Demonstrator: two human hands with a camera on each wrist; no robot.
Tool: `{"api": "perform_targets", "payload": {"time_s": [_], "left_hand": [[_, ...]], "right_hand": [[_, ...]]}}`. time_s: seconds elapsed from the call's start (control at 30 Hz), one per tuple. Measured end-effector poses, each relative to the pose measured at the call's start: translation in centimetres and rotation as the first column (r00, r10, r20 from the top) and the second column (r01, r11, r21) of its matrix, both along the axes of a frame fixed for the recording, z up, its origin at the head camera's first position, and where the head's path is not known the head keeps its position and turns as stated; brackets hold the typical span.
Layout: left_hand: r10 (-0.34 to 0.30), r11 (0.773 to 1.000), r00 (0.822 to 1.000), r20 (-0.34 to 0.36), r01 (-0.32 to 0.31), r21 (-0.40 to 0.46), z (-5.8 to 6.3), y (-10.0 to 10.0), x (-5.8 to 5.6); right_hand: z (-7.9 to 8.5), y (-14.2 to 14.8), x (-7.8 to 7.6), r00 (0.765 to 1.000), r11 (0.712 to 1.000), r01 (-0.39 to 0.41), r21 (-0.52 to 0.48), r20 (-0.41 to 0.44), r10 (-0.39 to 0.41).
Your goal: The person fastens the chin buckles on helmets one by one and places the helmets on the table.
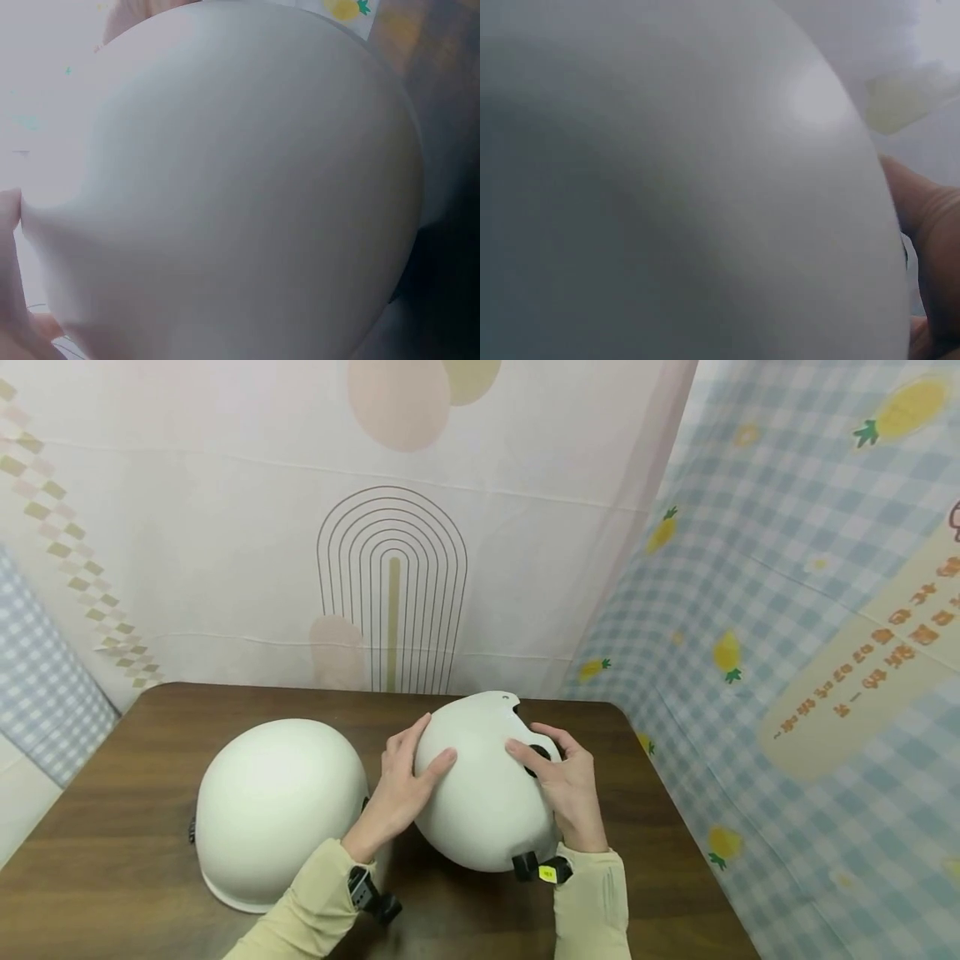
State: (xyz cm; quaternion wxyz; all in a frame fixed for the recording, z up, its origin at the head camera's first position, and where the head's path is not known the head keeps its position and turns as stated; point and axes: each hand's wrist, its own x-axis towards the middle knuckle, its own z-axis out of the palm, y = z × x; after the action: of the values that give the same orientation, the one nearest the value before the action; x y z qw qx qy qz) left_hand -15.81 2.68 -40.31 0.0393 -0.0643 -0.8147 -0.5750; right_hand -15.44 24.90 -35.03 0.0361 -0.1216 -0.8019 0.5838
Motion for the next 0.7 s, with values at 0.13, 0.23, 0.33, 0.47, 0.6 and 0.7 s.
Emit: {"api": "perform_targets", "payload": {"time_s": [0.13,0.23,0.33,0.47,0.6,0.7], "left_hand": [[0.024,1.0,1.0,0.018,-0.024,0.004,0.1,0.2,-0.3],[0.019,0.999,0.999,0.035,-0.02,0.026,0.1,0.3,-0.4],[-0.004,0.999,0.999,0.041,0.002,0.049,0.0,0.3,-0.4],[-0.039,0.997,0.998,0.052,0.036,0.062,-0.1,0.3,-0.4],[-0.06,0.997,0.996,0.064,0.057,0.053,-0.2,0.4,-0.3],[-0.062,0.998,0.996,0.057,0.06,0.037,-0.3,0.5,-0.2]], "right_hand": [[-0.1,-0.3,-0.2,0.997,0.999,0.026,0.037,-0.068,-0.024],[-0.3,-0.4,-0.2,0.993,0.998,0.021,0.06,-0.113,-0.014],[-0.6,-0.2,-0.3,0.984,0.996,-0.005,0.091,-0.175,0.021],[-0.9,0.2,-0.3,0.964,0.99,-0.031,0.138,-0.258,0.066],[-1.0,0.7,-0.2,0.956,0.985,-0.022,0.171,-0.285,0.07],[-1.1,0.9,-0.2,0.957,0.982,0.005,0.19,-0.284,0.05]]}}
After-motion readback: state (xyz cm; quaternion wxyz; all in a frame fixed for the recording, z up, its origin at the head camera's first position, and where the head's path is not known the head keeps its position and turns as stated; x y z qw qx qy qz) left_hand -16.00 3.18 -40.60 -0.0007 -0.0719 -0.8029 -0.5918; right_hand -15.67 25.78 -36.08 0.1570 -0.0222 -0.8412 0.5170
